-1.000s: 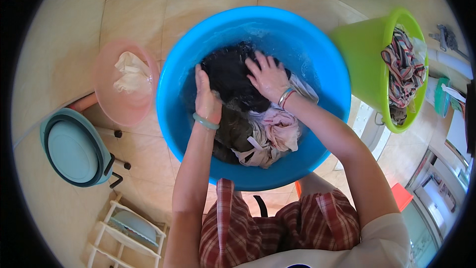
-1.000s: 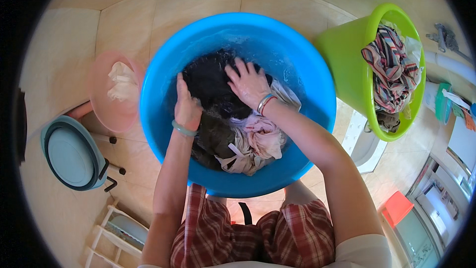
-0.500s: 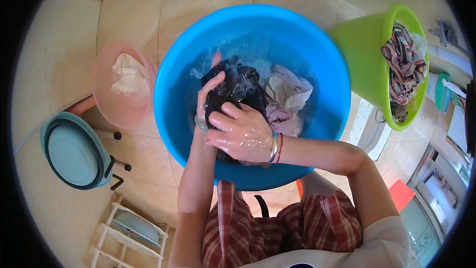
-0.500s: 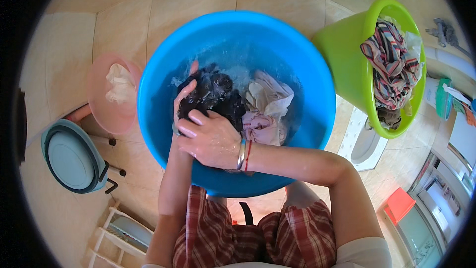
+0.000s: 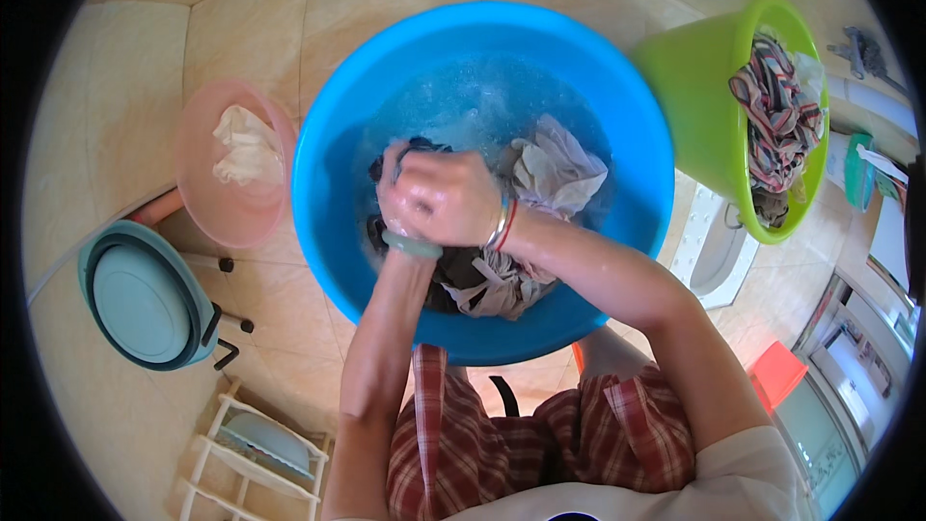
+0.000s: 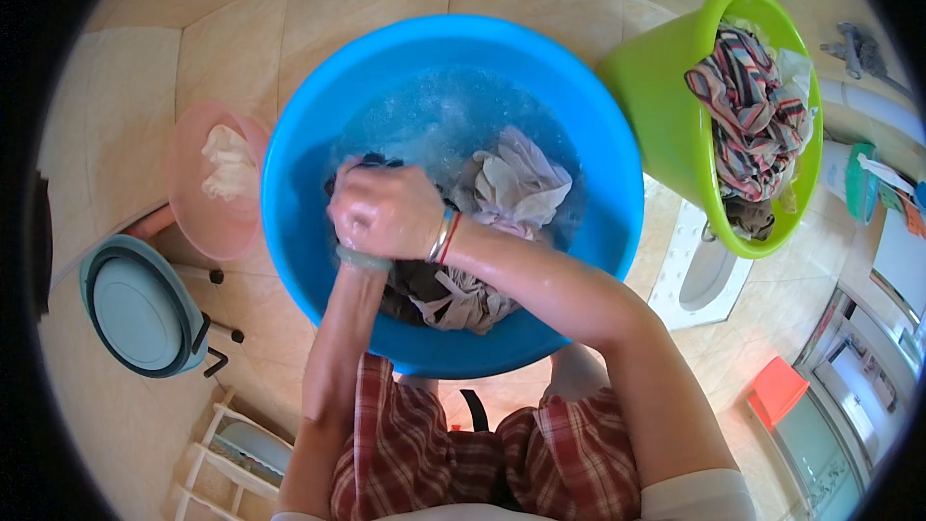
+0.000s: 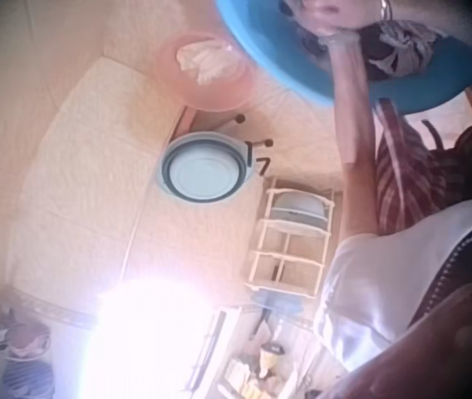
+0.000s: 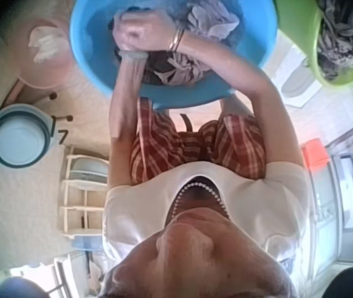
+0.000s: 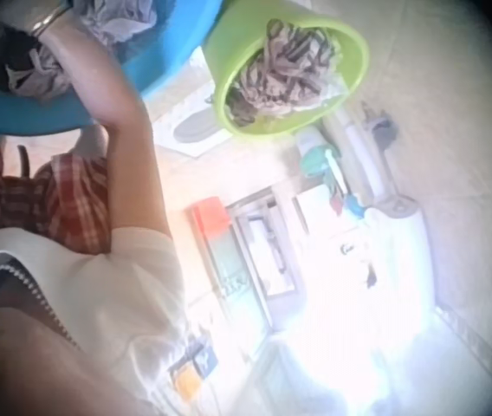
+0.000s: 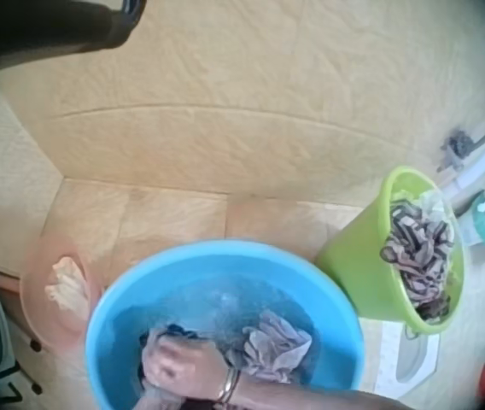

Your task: The person hand-washes multiple garments in a blue basin filled with soapy water, scrubbing and rinsing each item individually. After washing, the person wrings out each garment and transfers it to a green bucket beside the basin.

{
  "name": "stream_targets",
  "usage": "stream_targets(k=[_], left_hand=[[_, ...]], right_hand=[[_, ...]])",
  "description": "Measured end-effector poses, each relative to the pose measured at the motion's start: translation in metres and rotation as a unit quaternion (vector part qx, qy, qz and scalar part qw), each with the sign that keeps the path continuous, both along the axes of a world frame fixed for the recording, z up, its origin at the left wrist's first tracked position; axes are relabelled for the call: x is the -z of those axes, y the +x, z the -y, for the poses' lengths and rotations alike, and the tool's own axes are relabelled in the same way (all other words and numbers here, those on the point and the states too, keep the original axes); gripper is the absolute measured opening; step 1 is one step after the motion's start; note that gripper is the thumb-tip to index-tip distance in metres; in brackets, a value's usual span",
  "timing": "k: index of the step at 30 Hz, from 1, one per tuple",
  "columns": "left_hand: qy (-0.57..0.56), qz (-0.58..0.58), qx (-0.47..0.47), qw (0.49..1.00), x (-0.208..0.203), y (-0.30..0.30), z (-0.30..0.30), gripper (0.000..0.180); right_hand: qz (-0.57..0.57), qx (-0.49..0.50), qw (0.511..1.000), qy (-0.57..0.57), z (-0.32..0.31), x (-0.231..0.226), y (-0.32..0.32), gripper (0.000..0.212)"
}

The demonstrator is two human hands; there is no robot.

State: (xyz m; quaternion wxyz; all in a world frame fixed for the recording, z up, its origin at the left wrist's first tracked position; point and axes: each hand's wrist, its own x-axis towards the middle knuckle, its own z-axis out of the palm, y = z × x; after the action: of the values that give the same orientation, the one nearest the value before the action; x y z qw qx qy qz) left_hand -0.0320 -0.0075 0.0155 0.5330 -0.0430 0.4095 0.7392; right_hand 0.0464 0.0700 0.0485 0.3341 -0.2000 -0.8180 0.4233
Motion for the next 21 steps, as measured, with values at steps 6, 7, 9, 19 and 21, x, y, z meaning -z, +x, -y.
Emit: stream_targets(k=[6, 7, 9, 19, 21], left_hand=[[-0.235, -0.242, -0.003, 0.941, -0.006, 0.015, -0.03, 0.02], [-0.208, -0.268, 0.004, 0.941, 0.003, 0.007, -0.025, 0.028], [-0.209, -0.234, 0.03, 0.949, 0.01, -0.008, -0.025, 0.056], [-0.259, -0.045, 0.123, 0.957, 0.007, 0.009, -0.037, 0.08], [-0.103, 0.077, 0.139, 0.982, 0.029, -0.023, -0.021, 0.076]], right_hand=[[0.334, 0.106, 0.933, -0.082, -0.064, 0.08, 0.045, 0.022], [0.399, 0.119, 0.903, -0.102, -0.065, 0.081, 0.046, 0.023], [0.355, 0.156, 0.922, 0.015, -0.06, 0.093, 0.055, 0.027], [0.25, 0.176, 0.95, -0.069, -0.05, 0.101, 0.043, 0.046], [0.152, 0.029, 0.985, -0.083, -0.023, 0.035, 0.024, 0.032]])
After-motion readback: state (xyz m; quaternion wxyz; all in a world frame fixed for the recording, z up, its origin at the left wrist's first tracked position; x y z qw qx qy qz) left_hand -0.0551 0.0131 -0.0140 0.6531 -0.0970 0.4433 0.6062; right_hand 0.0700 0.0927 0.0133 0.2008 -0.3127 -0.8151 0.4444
